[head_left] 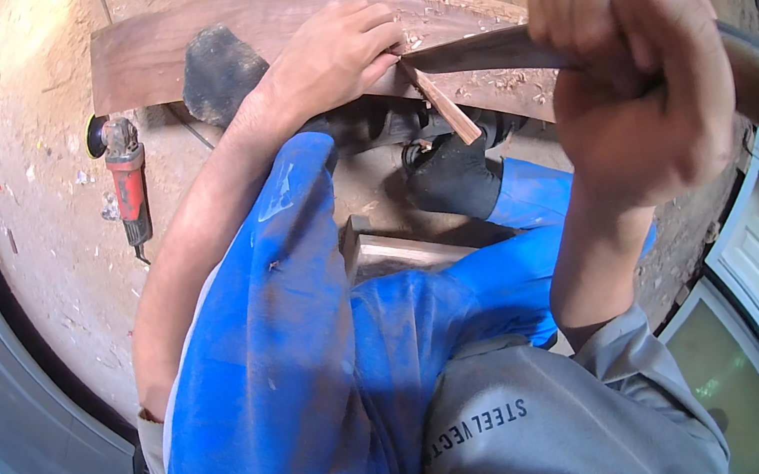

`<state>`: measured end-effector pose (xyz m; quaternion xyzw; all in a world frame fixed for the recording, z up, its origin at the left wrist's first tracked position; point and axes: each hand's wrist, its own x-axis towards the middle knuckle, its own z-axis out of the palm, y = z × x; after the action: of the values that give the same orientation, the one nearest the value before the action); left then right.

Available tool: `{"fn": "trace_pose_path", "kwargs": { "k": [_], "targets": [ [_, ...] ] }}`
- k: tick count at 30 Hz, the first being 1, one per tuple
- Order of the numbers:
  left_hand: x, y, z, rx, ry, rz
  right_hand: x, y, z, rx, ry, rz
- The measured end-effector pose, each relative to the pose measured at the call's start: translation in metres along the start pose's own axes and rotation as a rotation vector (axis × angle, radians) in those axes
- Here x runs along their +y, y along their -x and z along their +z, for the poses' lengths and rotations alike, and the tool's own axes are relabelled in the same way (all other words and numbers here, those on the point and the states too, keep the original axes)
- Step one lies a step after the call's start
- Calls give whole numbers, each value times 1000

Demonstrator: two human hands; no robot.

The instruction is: The person whittles a small piece of wood using a large blade, shaving off thin strips from the surface while holding the wood against a larger wooden block on their lap.

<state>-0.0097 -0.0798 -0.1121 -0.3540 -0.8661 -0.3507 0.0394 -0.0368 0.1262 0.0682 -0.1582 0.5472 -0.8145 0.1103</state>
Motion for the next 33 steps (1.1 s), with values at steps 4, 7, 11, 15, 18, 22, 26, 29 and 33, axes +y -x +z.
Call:
{"fn": "trace_pose_path", "kwargs": {
  "k": [4, 7, 11, 15, 18, 22, 26, 29, 33],
  "targets": [
    [1, -1, -2, -14, 25, -10, -6, 8, 21, 125, 172, 24],
    [2, -1, -4, -66, 50, -27, -11, 15, 34, 264, 318, 55],
    [-2, 2, -6, -16, 70, 12, -15, 36, 37, 197, 384, 95],
    [2, 0, -11, -73, 89, -12, 3, 62, 45, 44, 335, -101],
    [1, -8, -6, -101, 88, 1, 12, 74, 43, -87, 371, -304],
    [3, -8, -7, -120, 106, -46, 12, 87, 43, -29, 282, -297],
    [5, -16, -5, -120, 126, -58, 6, 92, 32, -28, 253, -265],
    [4, -11, -11, -182, 128, -119, 16, 101, 29, -172, 290, -313],
    [9, -18, -15, -260, 127, -170, 27, 110, 40, -255, 395, -368]
  ]
}}
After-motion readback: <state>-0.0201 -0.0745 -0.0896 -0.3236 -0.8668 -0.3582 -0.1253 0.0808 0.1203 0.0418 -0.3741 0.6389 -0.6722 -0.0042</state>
